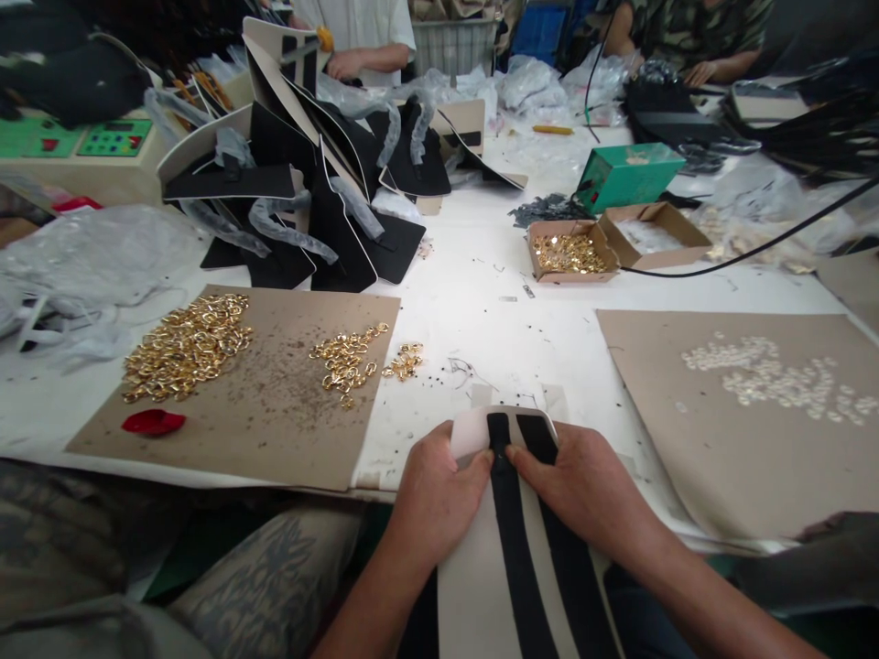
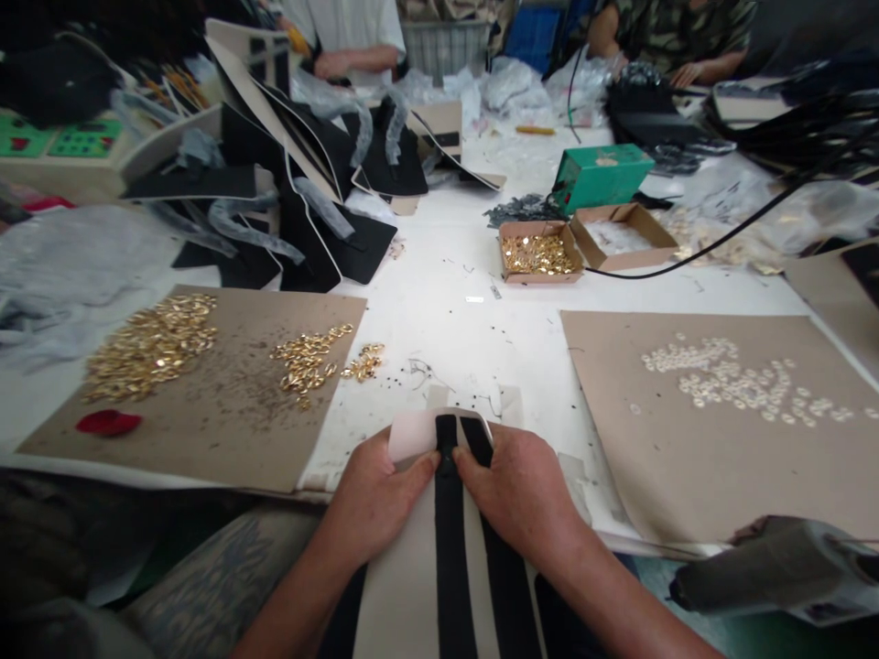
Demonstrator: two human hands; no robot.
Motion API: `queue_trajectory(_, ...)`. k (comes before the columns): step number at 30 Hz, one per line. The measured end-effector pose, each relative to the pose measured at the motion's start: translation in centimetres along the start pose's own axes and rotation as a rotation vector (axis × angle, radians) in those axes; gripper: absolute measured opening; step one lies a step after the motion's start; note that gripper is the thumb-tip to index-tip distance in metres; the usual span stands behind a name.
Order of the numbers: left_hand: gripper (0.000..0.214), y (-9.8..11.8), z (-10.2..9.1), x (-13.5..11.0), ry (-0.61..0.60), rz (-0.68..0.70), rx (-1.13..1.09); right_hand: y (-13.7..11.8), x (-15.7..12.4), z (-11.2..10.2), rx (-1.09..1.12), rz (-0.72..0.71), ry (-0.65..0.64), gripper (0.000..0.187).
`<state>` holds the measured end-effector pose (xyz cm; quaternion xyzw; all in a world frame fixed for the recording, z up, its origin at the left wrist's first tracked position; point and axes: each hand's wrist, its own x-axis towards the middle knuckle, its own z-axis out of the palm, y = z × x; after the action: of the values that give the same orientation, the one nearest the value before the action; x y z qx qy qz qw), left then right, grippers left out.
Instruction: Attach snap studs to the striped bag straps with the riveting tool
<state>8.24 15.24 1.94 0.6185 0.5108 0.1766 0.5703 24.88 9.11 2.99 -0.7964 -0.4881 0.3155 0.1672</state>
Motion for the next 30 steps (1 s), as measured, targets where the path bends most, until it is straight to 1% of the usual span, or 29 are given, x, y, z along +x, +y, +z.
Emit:
queue_trajectory(4, 0.017, -0.4, 0.2, -0.1, 0.051, 0.007, 0.059, 0.2, 0.0, 0.2, -0.048, 0.007, 0.000, 0.023)
queue_trajectory(10, 0.015, -0.8, 0.4, -0.2, 0.104, 0.059, 0.160, 0.2, 0.1, 0.5, -0.118, -0.006, 0.015, 0.021)
queue_trajectory(13, 0.018, -1.0, 0.5, -0.3, 0.129, 0.091, 0.265, 0.1, 0.1, 0.5, -0.139, -0.012, 0.023, 0.021)
queue_trajectory(15, 0.027, -1.0, 0.5, -0.4, 0.164, 0.119, 0.389, 0.1, 0.1, 0.5, -0.150, -0.028, 0.028, 0.021)
queue_trajectory(16, 0.036, -0.9, 0.4, -0.5, 0.199, 0.152, 0.456, 0.1, 0.1, 0.5, -0.159, -0.035, 0.031, 0.022)
queue_trajectory(19, 0.071, -0.5, 0.4, -0.8, 0.368, 0.316, 0.644, 0.1, 0.0, 0.5, -0.182, -0.057, 0.048, 0.025)
queue_trajectory(20, 0.077, -0.2, 0.4, -1.0, 0.407, 0.378, 0.703, 0.1, -0.1, 0.5, -0.185, -0.072, 0.056, 0.025)
queue_trajectory(21, 0.074, 0.0, 0.5, -1.3, 0.409, 0.436, 0.758, 0.1, -0.1, 0.5, -0.184, -0.090, 0.064, 0.025)
queue_trajectory(22, 0.062, 0.3, 0.6, -1.5, 0.366, 0.488, 0.796, 0.1, -0.1, 0.5, -0.181, -0.105, 0.072, 0.025)
queue_trajectory(24, 0.029, 0.5, 0.9, -2.0, 0.218, 0.560, 0.800, 0.1, -0.3, 0.4, -0.173, -0.130, 0.088, 0.025)
queue_trajectory(25, 0.019, 0.6, 1.0, -2.1, 0.159, 0.580, 0.771, 0.1, -0.4, 0.4, -0.168, -0.142, 0.094, 0.024)
queue_trajectory(26, 0.016, 0.5, 1.2, -2.3, 0.130, 0.591, 0.732, 0.1, -0.5, 0.4, -0.164, -0.157, 0.103, 0.023)
queue_trajectory(27, 0.015, 0.3, 1.3, -2.4, 0.132, 0.595, 0.692, 0.1, -0.6, 0.3, -0.162, -0.174, 0.118, 0.022)
queue_trajectory(30, 0.015, -0.7, 1.6, -2.1, 0.203, 0.613, 0.612, -0.2, -1.2, 0.0, -0.160, -0.213, 0.196, 0.018)
